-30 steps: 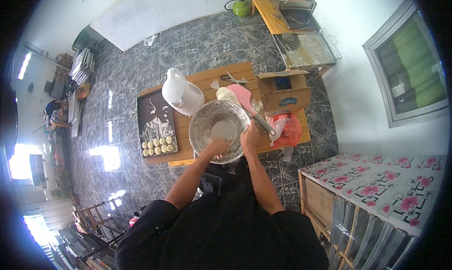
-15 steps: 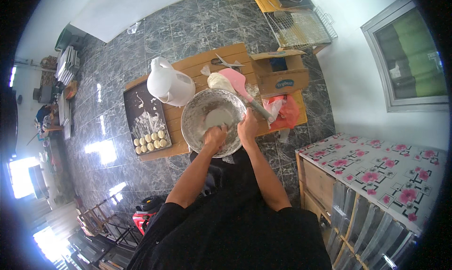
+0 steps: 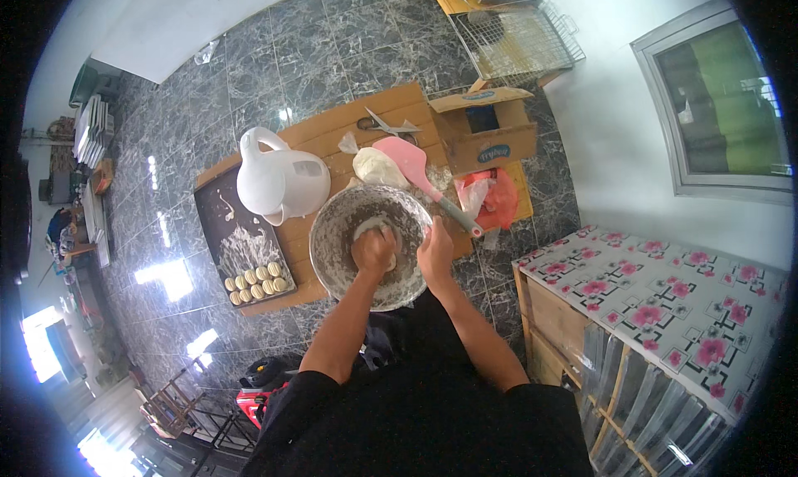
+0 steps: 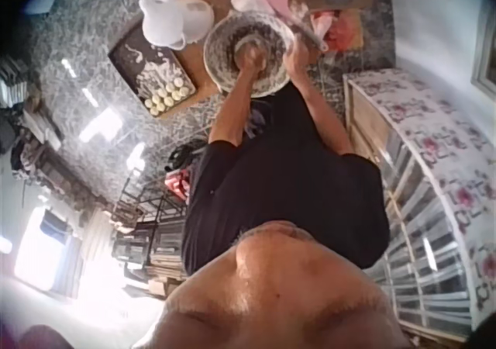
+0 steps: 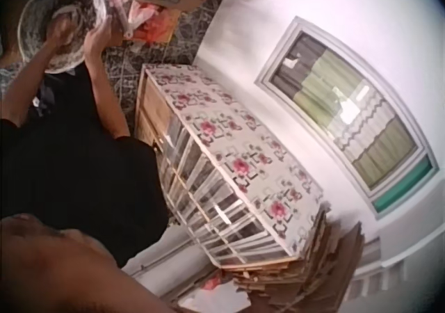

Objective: The person takes a piece of dough from a bowl and rolls it between their palms to form a sphere, then places it onto a baking sheet alongside other dough balls.

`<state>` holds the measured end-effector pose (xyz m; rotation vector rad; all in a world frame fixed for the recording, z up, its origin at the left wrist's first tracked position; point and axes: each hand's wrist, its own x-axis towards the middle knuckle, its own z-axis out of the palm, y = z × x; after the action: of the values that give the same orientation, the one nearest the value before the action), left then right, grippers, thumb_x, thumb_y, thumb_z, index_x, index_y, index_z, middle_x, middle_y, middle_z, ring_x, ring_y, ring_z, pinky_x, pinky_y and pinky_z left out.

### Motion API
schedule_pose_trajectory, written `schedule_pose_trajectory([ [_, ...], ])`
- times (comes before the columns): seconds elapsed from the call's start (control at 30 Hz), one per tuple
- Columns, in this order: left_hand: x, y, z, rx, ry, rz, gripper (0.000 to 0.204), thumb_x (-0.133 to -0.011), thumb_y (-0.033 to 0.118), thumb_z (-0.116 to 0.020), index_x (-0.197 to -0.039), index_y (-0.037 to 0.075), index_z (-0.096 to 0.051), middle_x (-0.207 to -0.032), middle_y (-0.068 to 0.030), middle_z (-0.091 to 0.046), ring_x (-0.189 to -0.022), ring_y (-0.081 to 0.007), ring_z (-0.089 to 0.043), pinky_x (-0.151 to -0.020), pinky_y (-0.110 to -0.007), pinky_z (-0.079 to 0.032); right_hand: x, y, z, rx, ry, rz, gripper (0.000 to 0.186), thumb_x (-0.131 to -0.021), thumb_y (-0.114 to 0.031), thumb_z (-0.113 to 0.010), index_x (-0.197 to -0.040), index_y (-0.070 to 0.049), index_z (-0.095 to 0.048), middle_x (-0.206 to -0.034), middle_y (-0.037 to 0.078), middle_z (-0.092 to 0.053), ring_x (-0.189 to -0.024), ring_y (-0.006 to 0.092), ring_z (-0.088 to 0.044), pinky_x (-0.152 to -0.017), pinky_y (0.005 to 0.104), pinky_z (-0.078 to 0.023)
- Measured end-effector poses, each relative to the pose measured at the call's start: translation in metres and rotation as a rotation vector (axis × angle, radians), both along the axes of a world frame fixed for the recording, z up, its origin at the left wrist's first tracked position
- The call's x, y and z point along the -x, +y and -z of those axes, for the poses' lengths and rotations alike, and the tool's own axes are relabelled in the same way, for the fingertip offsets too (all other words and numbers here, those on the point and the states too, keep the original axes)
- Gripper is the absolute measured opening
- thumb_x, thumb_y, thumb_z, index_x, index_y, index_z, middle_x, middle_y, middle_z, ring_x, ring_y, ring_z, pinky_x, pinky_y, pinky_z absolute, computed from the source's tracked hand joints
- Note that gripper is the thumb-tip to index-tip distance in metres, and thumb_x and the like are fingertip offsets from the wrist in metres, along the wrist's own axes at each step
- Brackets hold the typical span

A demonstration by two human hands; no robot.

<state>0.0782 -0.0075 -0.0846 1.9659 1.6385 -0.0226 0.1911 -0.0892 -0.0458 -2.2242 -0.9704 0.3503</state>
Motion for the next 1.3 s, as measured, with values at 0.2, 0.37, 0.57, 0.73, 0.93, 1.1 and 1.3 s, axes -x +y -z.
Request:
schedule_pose_trajectory([
  [0.2, -0.002, 0.008, 0.023, -0.246, -0.186, -0.050, 0.040, -0.085, 0.027, -0.054, -0.058, 0.001, -0.066, -0.067, -0.0253, -0.065, -0.062, -0.0446, -0.064, -0.062, -0.050, -0.054, -0.003, 0.003, -0.004, -0.028, -0.004, -0.046, 0.022, -0.090, 0.001, -0.053, -0.111, 0.007, -0.050, -0.089, 0.031, -0.058, -0.087, 0.0519, -0.055, -0.070, 0.0532, -0.042],
  [0.37, 0.003, 0.011, 0.032, -0.297, -0.204, -0.035, 0.037, -0.083, 0.023, -0.056, -0.055, 0.001, -0.064, -0.062, -0.0240, -0.063, -0.056, -0.0446, -0.061, -0.057, -0.051, -0.052, -0.003, 0.005, -0.004, -0.045, -0.008, -0.044, 0.018, -0.090, 0.001, -0.053, -0.107, 0.007, -0.049, -0.080, 0.030, -0.056, -0.081, 0.0521, -0.054, -0.065, 0.0532, -0.039],
  [0.57, 0.008, 0.015, 0.041, -0.322, -0.430, -0.066, 0.041, -0.090, 0.023, -0.053, -0.059, -0.001, -0.063, -0.061, -0.0249, -0.060, -0.056, -0.0464, -0.059, -0.055, -0.052, -0.047, -0.004, 0.003, -0.003, -0.041, -0.015, -0.058, 0.018, -0.089, 0.003, -0.053, -0.106, 0.007, -0.049, -0.079, 0.030, -0.055, -0.081, 0.0518, -0.055, -0.065, 0.0532, -0.040],
  [0.73, 0.011, 0.022, 0.043, -0.248, -0.466, -0.100, 0.039, -0.092, 0.025, -0.051, -0.068, -0.002, -0.065, -0.067, -0.0267, -0.061, -0.064, -0.0471, -0.061, -0.059, -0.052, -0.047, -0.001, 0.002, -0.001, -0.035, -0.060, -0.028, 0.023, -0.091, 0.001, -0.052, -0.112, 0.009, -0.050, -0.086, 0.032, -0.058, -0.085, 0.0515, -0.056, -0.070, 0.0524, -0.043],
  [0.93, 0.013, 0.037, 0.041, 0.099, -0.350, -0.003, 0.037, -0.093, 0.030, -0.052, -0.087, -0.002, -0.069, -0.085, -0.0307, -0.064, -0.085, -0.0474, -0.063, -0.077, -0.051, -0.049, 0.001, 0.000, 0.000, 0.035, -0.023, 0.031, 0.030, -0.091, -0.002, -0.055, -0.118, 0.010, -0.051, -0.090, 0.034, -0.060, -0.089, 0.0515, -0.057, -0.073, 0.0516, -0.045],
  [1.1, 0.032, 0.027, 0.017, 0.221, -0.355, 0.230, 0.030, -0.092, 0.024, -0.054, -0.100, -0.001, -0.068, -0.097, -0.0300, -0.066, -0.095, -0.0453, -0.063, -0.087, -0.050, -0.049, -0.002, 0.005, -0.003, 0.043, 0.041, 0.062, 0.021, -0.092, -0.004, -0.054, -0.110, 0.008, -0.052, -0.088, 0.033, -0.060, -0.090, 0.0519, -0.057, -0.073, 0.0531, -0.044],
  [1.3, 0.038, 0.012, -0.050, 0.119, -0.402, 0.251, 0.024, -0.088, 0.009, -0.057, -0.108, -0.001, -0.064, -0.107, -0.0235, -0.067, -0.102, -0.0404, -0.064, -0.087, -0.047, -0.050, -0.001, 0.011, -0.003, 0.097, 0.046, 0.042, 0.015, -0.091, -0.003, -0.054, -0.104, 0.004, -0.050, -0.086, 0.032, -0.061, -0.087, 0.0512, -0.058, -0.072, 0.0551, -0.043],
])
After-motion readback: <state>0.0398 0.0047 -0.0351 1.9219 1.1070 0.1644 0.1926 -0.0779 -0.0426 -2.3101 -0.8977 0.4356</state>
